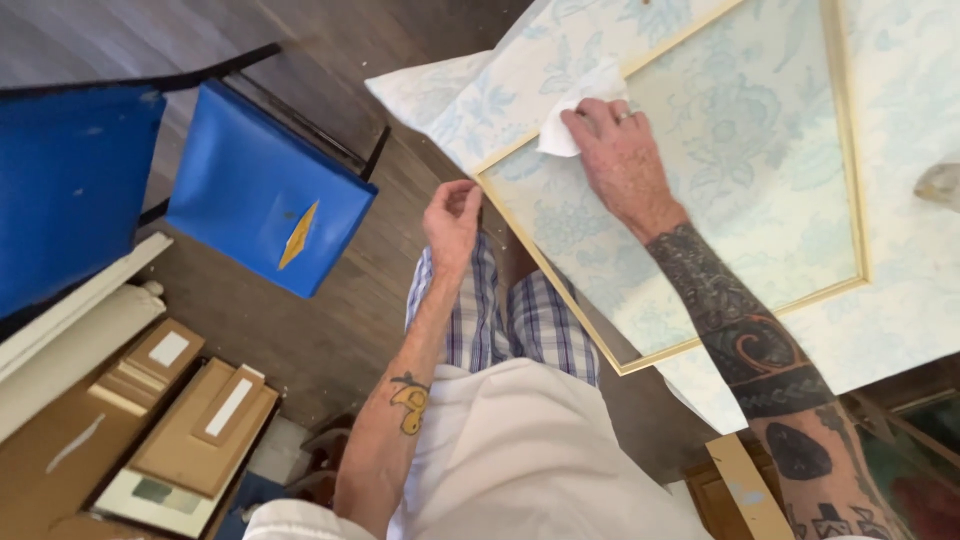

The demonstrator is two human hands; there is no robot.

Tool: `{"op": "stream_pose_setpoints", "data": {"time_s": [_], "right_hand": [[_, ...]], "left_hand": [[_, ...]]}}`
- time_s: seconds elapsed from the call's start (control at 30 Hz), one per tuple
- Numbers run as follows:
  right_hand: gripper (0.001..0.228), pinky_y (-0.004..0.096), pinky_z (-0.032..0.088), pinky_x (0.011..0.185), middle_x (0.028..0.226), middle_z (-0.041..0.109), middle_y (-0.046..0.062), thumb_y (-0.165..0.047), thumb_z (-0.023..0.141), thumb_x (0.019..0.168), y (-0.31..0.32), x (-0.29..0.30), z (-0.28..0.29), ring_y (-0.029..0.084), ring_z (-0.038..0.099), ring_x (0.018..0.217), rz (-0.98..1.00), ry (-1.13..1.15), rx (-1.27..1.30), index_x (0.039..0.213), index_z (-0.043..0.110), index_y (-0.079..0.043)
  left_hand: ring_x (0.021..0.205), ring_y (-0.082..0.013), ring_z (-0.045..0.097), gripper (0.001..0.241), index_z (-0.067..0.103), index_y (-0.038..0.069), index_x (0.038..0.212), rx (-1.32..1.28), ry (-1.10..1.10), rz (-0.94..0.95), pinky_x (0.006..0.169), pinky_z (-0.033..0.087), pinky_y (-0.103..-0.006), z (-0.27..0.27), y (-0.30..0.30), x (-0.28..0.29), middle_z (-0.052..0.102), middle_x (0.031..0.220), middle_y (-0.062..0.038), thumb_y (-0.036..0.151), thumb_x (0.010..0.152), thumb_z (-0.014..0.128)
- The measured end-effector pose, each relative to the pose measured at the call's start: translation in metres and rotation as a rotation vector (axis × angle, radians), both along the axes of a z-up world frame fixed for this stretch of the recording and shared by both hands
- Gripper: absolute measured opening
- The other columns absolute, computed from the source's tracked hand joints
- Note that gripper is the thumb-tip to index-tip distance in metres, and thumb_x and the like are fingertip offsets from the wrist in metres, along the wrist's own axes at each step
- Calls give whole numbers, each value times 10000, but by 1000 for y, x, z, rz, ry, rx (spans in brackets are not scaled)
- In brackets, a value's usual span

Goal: Cleaning an assembled wooden frame and its clear insert with a cloth and spray.

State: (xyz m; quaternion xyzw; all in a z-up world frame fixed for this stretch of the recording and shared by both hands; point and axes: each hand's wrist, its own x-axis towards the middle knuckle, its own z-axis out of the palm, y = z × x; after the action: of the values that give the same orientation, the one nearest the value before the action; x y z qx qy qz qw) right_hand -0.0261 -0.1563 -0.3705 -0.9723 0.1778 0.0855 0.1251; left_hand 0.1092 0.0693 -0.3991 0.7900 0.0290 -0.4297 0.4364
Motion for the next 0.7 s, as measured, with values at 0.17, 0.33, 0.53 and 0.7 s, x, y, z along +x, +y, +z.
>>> {"op": "stream_pose_setpoints", "data": {"time_s": [0.17,0.33,0.53,0.7], "right_hand": [[283,355,541,817,1183,638,130,-123,643,991,4,6,2,244,614,1022,-52,12,-16,1269,615,-81],[226,358,471,731,1100,596,87,-63,638,930,-5,6,14,249,572,916,-76,-83,-50,1151,623,-107],[301,398,489,816,1166,648,158,-95,727,944,-28,-35,21,282,592,991,-425,-164,148,1241,693,-60],[449,415,483,689,1174,580,146,78,675,850,-57,-37,24,323,565,936,-367,-214,-46,1286,661,-28]], "left_hand": [[901,-165,675,254,705,91,1170,-53,-536,-557,811,565,-345,14,-37,27,719,1080,-58,263,1011,606],[877,-266,638,177,781,105,1046,-85,-583,-850,780,501,-415,12,-101,48,753,1001,-59,166,927,665],[879,-248,741,174,767,32,1081,-359,-393,-987,785,598,-360,4,-193,43,768,1021,-126,99,936,695],[855,-228,744,219,800,106,1059,-434,-391,-1153,767,569,-384,-42,-243,29,787,982,-58,142,851,742]]}}
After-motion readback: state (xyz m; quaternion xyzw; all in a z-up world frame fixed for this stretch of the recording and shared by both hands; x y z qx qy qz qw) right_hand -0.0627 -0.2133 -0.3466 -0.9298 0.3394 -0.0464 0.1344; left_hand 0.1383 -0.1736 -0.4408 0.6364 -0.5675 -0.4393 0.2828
